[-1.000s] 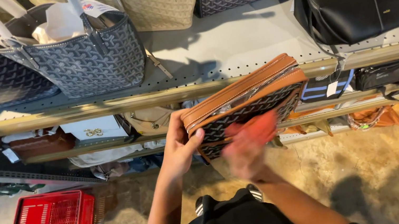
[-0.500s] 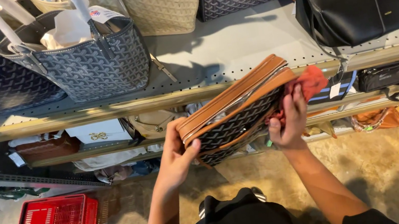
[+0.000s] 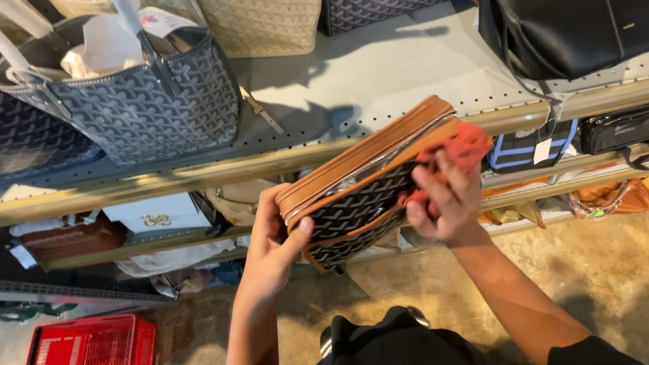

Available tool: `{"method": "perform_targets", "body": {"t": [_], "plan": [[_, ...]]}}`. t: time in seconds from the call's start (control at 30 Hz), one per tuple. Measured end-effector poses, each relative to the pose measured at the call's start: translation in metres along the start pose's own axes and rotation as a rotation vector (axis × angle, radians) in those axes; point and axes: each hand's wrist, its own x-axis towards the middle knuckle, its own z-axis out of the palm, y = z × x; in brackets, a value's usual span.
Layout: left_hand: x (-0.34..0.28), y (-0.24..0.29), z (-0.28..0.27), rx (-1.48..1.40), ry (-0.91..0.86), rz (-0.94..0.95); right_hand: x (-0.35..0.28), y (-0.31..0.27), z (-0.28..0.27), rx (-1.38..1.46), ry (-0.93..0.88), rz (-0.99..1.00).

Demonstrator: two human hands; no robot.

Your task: Wiping down various designer handbags with a cloth and placing them into a shopping basket.

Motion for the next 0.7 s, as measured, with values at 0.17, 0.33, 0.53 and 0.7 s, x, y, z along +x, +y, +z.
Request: {"method": "perform_targets", "body": {"t": [0.17, 0.33, 0.53, 0.7], "plan": [[0.003, 0.002, 0.008, 0.002, -0.031, -0.044, -0.056, -0.018, 0.012, -0.135, -0.073, -0.212], [0.002, 0.0, 0.005, 0.01, -0.049, -0.098, -0.047, -0.033, 0.009, 0.032, -0.147, -0.29], [-0.004, 0.0, 0.003, -0.026, 0.004, -0.026, 0.017, 0.005, -0.009, -0.005, 0.011, -0.192], [0.001, 0.004, 0.013, -0.056, -0.012, 0.007, 0.04, -0.045, 0.003, 0.031, 0.01, -0.049]]}}
